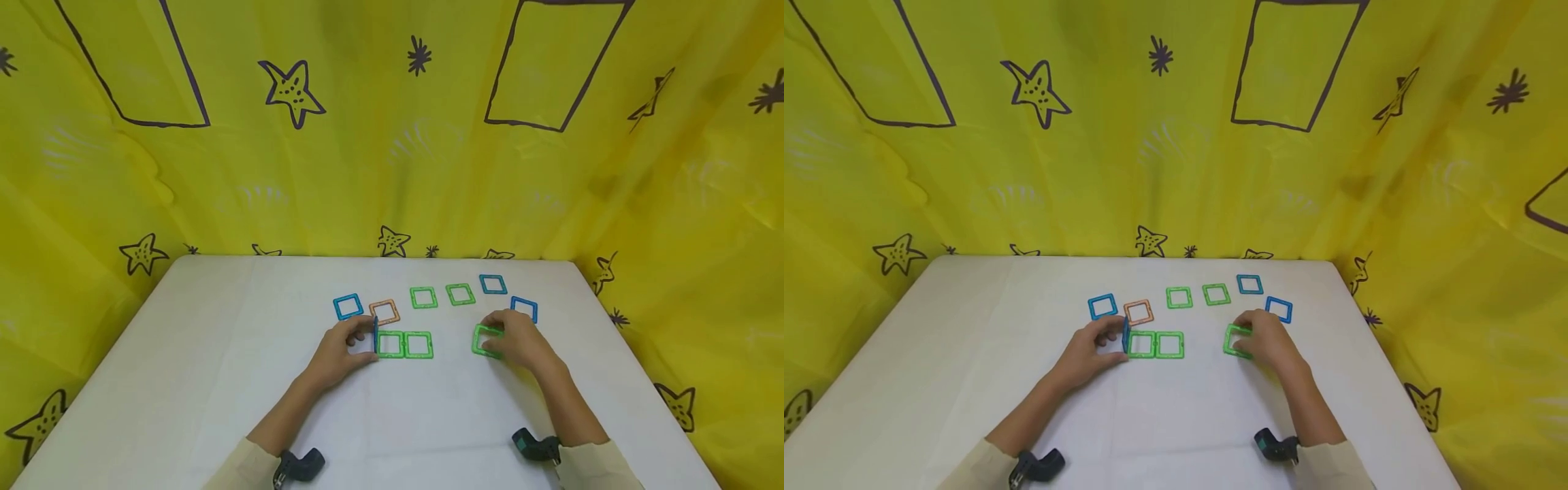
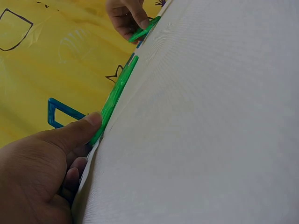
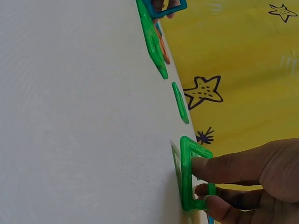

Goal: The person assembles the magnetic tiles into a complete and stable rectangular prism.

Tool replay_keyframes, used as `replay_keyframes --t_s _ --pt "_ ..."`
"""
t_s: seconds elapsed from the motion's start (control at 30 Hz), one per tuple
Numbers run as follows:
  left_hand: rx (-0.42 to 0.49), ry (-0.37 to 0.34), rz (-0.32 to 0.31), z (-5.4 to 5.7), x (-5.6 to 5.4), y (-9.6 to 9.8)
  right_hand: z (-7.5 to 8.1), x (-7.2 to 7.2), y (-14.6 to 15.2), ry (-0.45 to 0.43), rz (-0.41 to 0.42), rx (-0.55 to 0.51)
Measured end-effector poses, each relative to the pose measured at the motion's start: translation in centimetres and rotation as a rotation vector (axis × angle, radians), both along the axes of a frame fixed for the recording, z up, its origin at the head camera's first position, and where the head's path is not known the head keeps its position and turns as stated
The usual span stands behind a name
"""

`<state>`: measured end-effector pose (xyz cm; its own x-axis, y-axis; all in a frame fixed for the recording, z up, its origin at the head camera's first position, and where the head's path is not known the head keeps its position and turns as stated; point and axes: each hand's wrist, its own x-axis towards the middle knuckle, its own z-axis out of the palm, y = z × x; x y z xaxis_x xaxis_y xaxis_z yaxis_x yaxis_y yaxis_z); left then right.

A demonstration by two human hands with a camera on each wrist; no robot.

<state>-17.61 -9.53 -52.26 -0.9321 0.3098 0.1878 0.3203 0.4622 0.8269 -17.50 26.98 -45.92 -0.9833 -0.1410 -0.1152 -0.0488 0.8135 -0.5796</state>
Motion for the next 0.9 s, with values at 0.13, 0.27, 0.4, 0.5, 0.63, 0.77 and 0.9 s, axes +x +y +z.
replay_keyframes --t_s 0.13,0.27,0.4,0.5,0.63,0.77,0.9 --pt "0.008 0.003 -0.005 0.1 -0.2 -0.2 -0.1 -0.2 -0.2 -0.004 0.028 -0.005" --pt "0.001 -0.001 -0.009 0.1 -0.3 -0.2 -0.1 -0.2 -0.4 0.022 0.014 0.021" --pt "-0.003 -0.009 -0.005 0.1 -0.2 -0.2 -0.2 -0.2 -0.5 0.045 -0.006 0.051" --pt "-0.005 -0.008 0.001 0.1 -0.2 -0.1 0.0 -0.3 -0.5 0.081 0.004 0.045" --pt "-0.003 -0.004 0.007 0.2 -0.2 -0.1 0.2 -0.3 -0.8 0.154 0.028 0.003" --pt "0.001 -0.005 0.011 0.2 -0.1 -0.1 0.1 -0.4 -1.0 0.198 0.042 -0.049" --pt "0.003 -0.009 0.006 0.1 -0.2 -0.1 0.0 -0.4 -1.3 0.211 0.067 -0.113"
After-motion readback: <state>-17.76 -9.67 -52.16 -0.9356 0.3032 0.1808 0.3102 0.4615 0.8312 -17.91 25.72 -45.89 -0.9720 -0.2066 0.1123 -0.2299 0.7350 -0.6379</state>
